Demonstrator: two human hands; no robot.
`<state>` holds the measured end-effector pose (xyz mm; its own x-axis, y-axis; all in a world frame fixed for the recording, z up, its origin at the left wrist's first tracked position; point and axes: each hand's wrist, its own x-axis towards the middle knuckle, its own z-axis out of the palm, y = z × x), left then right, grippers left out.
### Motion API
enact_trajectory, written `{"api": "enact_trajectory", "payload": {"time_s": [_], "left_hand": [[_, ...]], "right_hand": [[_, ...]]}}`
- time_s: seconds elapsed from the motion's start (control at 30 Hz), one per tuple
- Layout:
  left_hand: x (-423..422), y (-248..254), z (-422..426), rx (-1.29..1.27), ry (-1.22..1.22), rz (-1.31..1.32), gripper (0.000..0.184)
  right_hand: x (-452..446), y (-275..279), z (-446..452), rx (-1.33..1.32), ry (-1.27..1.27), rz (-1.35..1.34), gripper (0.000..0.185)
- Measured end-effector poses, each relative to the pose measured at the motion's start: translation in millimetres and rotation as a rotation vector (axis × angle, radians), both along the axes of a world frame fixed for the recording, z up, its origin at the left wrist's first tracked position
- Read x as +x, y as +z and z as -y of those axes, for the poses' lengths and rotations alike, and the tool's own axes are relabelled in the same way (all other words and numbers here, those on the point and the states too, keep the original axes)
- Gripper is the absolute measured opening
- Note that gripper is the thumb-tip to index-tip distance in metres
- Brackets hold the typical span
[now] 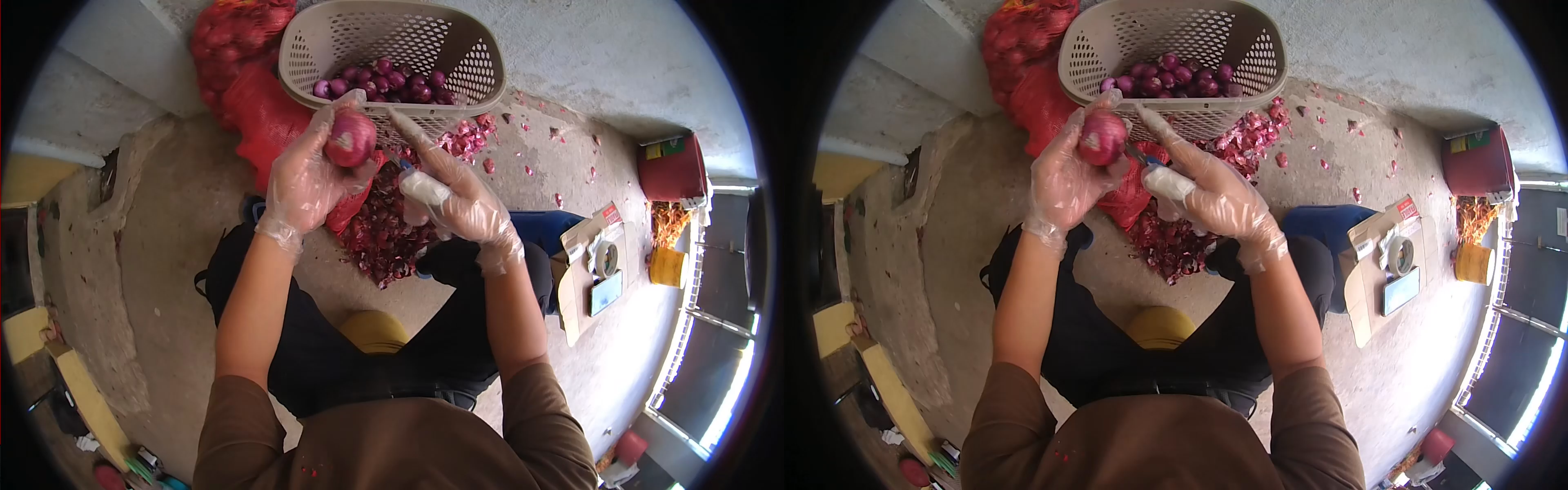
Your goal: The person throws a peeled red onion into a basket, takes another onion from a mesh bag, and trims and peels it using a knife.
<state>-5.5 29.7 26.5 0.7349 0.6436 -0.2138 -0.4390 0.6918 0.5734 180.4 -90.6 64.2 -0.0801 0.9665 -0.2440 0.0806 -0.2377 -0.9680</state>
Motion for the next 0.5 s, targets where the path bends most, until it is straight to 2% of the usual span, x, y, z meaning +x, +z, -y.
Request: {"api": "enact_trajectory", "payload": {"time_s": [0.07,0.2,0.5], "left_hand": [[1,0,4,0.163,-0.006,-0.075,0.05],[-1,-3,1,0.21,-0.05,-0.065,0.05],[1,6,7,0.341,-0.042,-0.223,0.049]], "right_hand": [[-8,-22,-2,0.174,-0.053,0.112,0.069],[-15,-33,-5,0.343,-0.077,0.294,0.068],[-15,-21,-3,0.212,-0.054,0.266,0.063]]}}
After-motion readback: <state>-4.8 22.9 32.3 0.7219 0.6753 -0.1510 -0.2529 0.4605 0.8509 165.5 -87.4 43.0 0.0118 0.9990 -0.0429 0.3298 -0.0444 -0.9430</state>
